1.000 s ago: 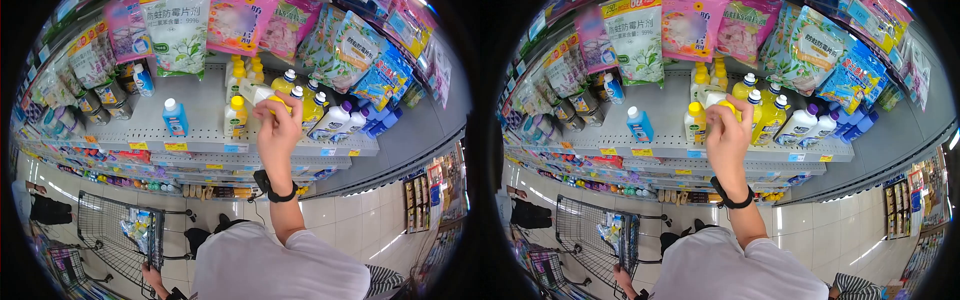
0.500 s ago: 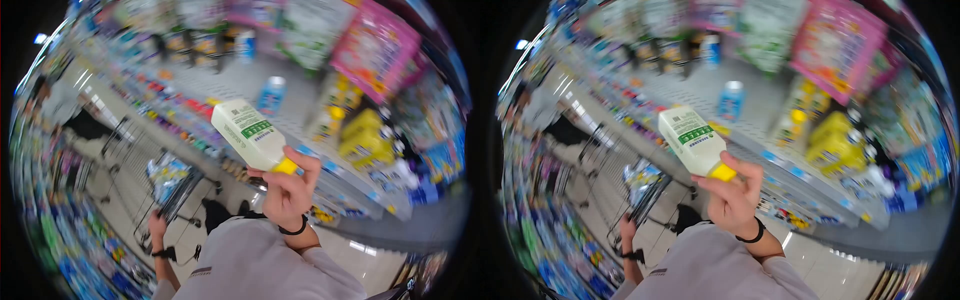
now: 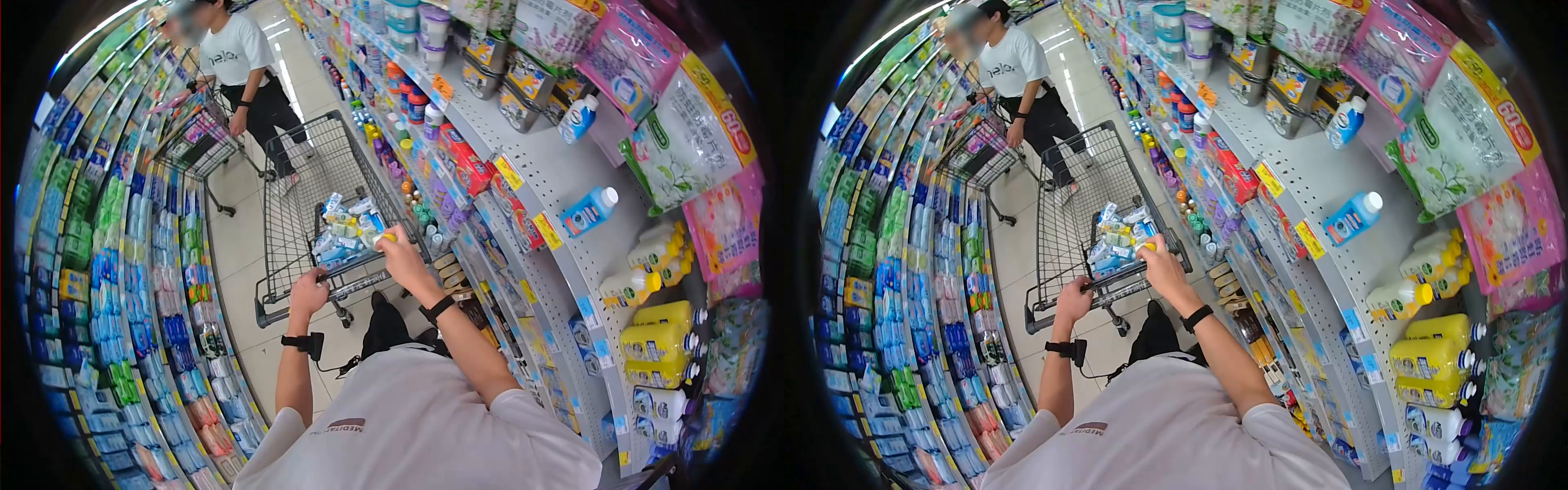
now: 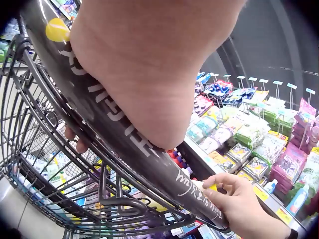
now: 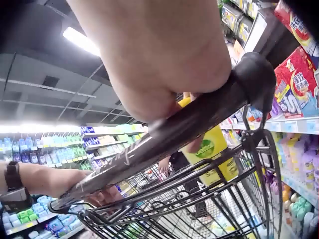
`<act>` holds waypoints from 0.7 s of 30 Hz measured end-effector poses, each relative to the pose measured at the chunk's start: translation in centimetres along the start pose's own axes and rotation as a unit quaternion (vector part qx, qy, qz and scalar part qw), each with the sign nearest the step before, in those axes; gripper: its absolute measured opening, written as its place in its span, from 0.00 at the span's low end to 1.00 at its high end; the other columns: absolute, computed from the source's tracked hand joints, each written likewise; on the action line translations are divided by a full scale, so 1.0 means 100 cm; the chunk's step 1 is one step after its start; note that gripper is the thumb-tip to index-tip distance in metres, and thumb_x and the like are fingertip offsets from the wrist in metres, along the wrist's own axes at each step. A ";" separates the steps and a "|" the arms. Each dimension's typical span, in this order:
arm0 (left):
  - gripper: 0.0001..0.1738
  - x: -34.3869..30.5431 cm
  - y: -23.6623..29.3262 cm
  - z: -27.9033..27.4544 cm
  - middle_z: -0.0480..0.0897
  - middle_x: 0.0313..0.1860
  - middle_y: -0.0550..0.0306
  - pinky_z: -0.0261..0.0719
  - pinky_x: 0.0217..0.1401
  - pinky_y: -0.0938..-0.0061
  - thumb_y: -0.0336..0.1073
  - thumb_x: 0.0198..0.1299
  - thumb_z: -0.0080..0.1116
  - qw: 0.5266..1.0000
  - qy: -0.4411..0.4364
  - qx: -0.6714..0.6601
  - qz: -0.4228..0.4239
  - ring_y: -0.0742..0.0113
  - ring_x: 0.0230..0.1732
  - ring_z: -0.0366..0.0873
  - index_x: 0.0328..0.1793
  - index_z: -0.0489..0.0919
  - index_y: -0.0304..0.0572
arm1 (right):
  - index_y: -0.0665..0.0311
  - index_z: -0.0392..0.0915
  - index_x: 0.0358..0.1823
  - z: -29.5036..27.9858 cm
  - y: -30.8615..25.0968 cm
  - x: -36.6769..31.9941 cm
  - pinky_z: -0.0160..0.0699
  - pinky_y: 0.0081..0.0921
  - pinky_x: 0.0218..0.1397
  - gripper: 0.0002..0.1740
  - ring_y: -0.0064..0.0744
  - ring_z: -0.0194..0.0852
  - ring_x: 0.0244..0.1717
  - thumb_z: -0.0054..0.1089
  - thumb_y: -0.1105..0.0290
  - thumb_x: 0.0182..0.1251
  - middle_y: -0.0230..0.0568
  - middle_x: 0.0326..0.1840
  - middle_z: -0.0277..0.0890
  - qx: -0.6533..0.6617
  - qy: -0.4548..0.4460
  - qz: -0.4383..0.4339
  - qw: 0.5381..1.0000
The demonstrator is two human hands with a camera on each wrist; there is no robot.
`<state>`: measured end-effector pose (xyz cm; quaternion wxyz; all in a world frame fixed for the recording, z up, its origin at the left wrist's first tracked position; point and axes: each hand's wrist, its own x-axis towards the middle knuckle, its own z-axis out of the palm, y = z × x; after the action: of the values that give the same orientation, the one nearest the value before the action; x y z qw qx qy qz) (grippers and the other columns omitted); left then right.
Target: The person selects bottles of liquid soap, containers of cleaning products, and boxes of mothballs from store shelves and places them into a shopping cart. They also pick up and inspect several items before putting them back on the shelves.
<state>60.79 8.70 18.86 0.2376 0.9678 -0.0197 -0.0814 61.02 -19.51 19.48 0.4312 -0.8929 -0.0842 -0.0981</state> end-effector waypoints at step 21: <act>0.20 0.026 -0.053 0.023 0.84 0.51 0.36 0.76 0.62 0.55 0.26 0.59 0.53 0.993 -0.074 -0.058 0.066 0.37 0.56 0.82 0.59 0.79 0.33 | 0.69 0.82 0.42 -0.249 -0.073 -0.136 0.82 0.36 0.46 0.07 0.44 0.85 0.43 0.65 0.77 0.63 0.47 0.40 0.85 0.023 0.138 0.105 0.985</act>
<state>62.96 12.17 14.00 0.2957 0.9404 -0.0962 -0.1377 43.65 -35.53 36.80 0.4669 -0.8647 0.0675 -0.1725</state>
